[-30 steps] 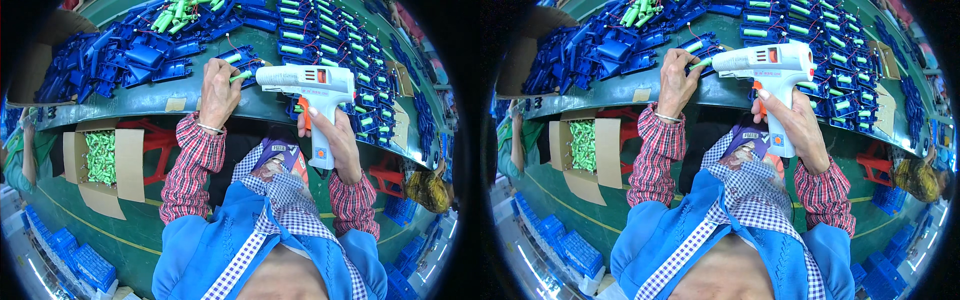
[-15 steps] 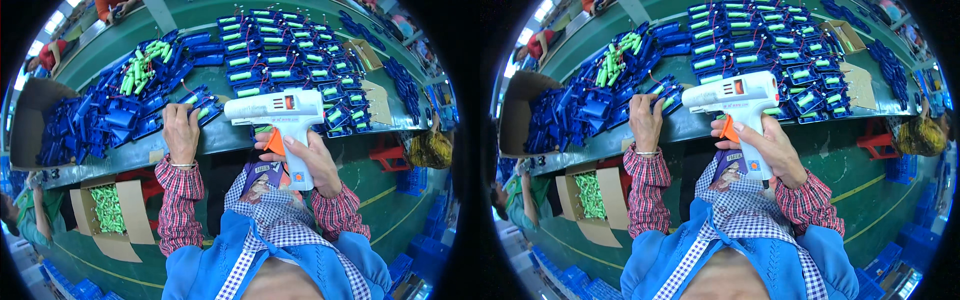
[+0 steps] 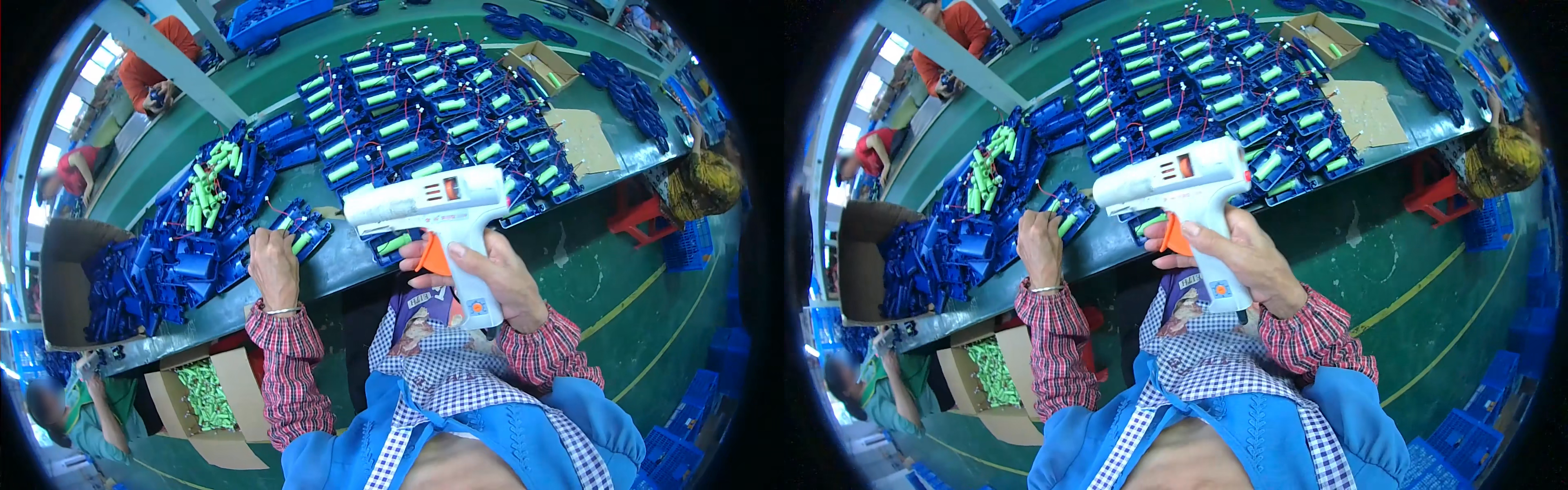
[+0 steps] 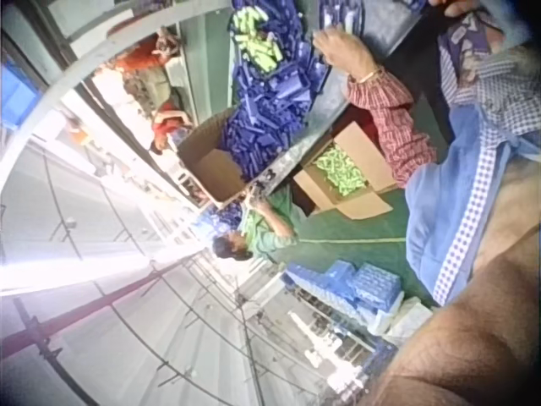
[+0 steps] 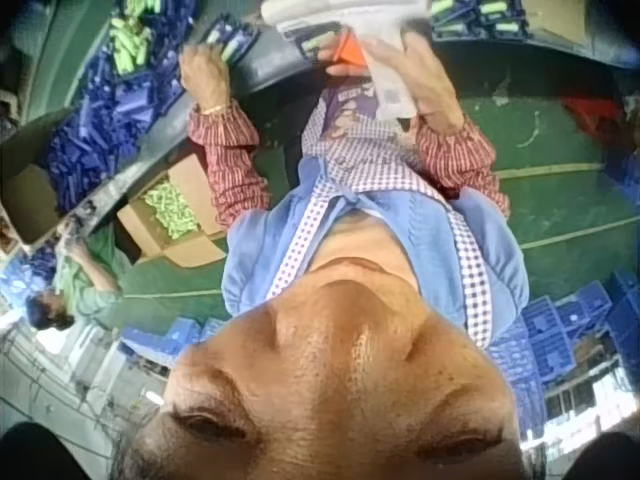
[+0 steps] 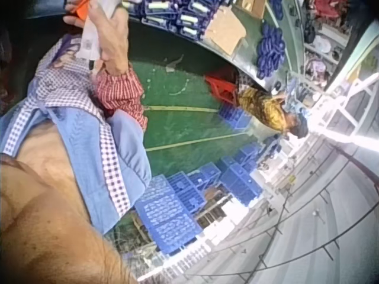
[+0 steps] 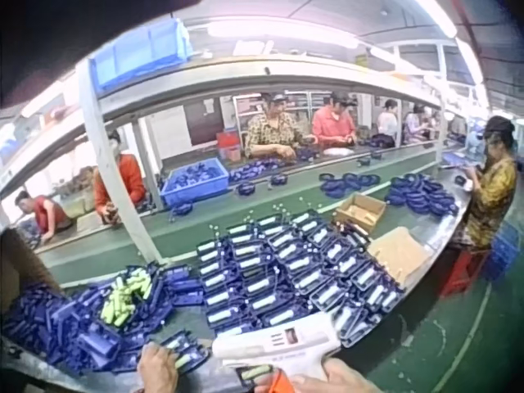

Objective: The worker uses a glue gun to secure cylindrical components into blue plastic housings at an assembly line table.

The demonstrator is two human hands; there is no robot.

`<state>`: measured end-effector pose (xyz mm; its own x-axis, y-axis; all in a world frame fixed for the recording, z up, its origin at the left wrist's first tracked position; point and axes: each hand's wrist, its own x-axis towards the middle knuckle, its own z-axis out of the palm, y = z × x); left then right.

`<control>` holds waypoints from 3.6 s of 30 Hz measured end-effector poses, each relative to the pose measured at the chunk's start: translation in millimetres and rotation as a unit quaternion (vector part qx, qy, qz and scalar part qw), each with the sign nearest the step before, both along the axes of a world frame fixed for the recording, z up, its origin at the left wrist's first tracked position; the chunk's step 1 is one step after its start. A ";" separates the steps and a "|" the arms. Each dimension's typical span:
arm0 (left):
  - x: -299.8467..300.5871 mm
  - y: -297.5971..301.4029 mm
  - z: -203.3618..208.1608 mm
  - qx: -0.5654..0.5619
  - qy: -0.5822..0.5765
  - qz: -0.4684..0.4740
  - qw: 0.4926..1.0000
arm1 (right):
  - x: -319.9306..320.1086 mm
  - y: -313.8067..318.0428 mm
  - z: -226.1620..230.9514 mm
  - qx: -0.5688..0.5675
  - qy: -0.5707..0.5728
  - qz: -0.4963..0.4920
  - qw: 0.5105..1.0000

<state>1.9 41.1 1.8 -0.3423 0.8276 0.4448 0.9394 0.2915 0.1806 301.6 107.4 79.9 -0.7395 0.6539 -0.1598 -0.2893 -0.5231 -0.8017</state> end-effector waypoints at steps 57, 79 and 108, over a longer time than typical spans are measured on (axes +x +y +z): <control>-51.2 -23.0 -18.8 0.076 0.000 -0.049 0.996 | 29.4 5.3 4.6 0.069 0.008 -0.155 0.985; -25.7 -27.0 16.3 0.196 0.152 -0.185 0.951 | 29.0 5.4 1.5 0.078 -0.013 -0.155 0.985; -160.8 -69.7 -4.4 0.264 0.100 0.125 0.951 | 18.9 -6.3 6.9 0.069 0.004 -0.122 0.990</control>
